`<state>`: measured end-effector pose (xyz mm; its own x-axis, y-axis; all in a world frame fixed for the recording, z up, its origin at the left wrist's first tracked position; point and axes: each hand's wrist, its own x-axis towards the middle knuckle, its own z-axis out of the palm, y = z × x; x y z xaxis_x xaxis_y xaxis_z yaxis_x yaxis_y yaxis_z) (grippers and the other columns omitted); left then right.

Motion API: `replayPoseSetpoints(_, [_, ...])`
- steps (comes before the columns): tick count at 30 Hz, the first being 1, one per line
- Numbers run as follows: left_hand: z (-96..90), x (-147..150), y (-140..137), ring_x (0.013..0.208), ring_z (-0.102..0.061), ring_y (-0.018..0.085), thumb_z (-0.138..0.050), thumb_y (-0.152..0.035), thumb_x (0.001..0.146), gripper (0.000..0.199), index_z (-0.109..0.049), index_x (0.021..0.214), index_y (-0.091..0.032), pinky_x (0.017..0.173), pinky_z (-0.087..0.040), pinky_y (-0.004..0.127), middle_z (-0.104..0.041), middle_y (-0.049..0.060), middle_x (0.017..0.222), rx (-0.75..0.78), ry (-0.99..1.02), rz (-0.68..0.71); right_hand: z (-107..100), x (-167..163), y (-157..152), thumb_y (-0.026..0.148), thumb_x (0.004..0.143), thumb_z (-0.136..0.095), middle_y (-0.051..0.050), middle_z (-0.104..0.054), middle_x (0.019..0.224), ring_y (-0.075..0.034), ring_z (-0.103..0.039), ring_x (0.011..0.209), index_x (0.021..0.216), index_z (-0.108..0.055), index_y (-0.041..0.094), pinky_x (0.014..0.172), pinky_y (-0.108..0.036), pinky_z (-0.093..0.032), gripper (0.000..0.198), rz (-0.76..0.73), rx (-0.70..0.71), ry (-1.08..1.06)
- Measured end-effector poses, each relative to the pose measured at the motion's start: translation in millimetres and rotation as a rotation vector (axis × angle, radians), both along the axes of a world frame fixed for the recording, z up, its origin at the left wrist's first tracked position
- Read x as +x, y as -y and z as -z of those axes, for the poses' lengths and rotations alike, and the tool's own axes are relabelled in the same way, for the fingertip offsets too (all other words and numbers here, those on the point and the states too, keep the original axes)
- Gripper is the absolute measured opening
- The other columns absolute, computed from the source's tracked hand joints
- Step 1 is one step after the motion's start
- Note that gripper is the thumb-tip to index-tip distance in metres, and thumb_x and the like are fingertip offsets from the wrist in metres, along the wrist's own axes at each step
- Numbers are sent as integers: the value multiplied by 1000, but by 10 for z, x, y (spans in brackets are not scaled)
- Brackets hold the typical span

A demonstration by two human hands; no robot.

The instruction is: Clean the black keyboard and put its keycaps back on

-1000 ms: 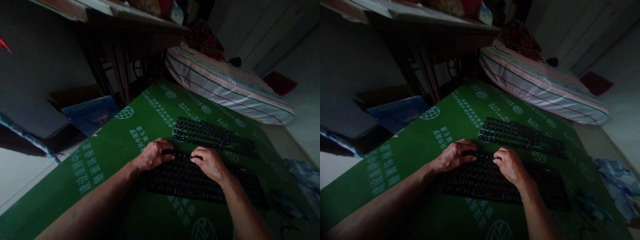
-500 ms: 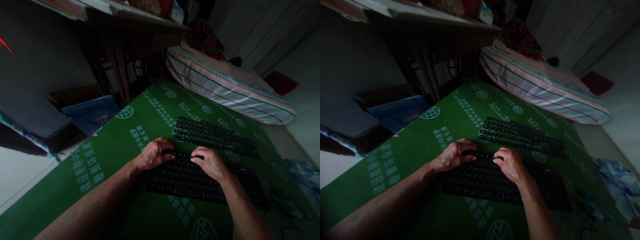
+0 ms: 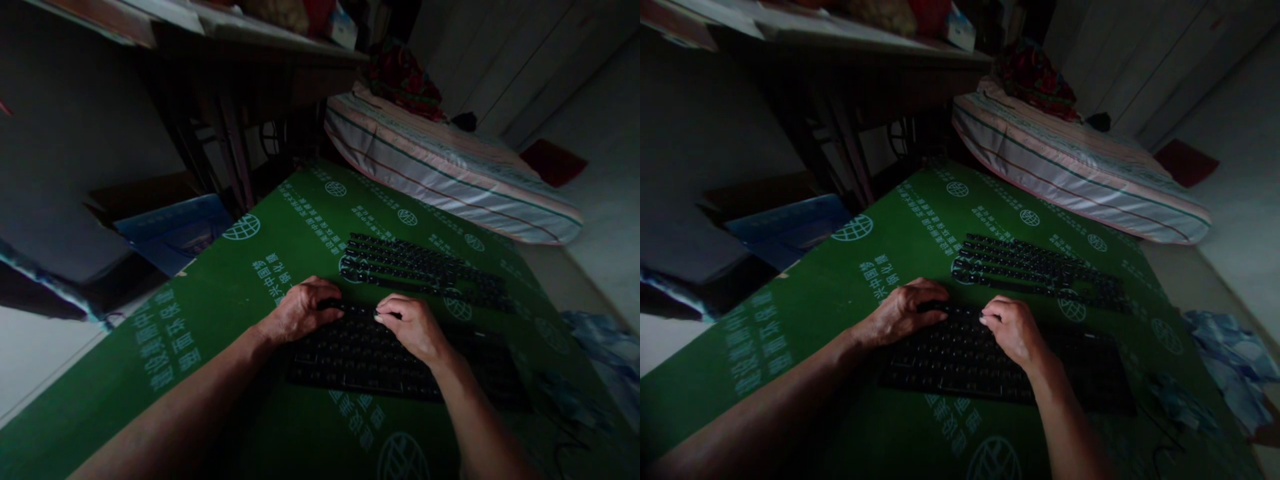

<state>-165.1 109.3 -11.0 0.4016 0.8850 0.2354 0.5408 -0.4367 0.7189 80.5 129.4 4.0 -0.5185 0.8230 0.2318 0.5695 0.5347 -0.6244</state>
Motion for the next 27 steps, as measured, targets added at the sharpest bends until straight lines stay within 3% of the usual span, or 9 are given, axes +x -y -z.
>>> replayPoseSetpoints(9, [3,11,-4,102,-58,22,-61,-37,82,28,-67,100,-16,92,-47,39,-66,9,105,12,5,-5,224,0,254,13,88,-51,-11,-70,96,-22,-65,97,98,-71,17,92,-38,-54,22,64,429,86])
replayPoseSetpoints(27, [18,6,-13,101,-59,21,-63,-35,82,28,-67,101,-15,91,-48,37,-67,8,104,35,-8,-6,313,12,325,10,88,-54,-17,-68,102,-26,-61,107,106,-65,7,92,-42,-55,22,28,652,239])
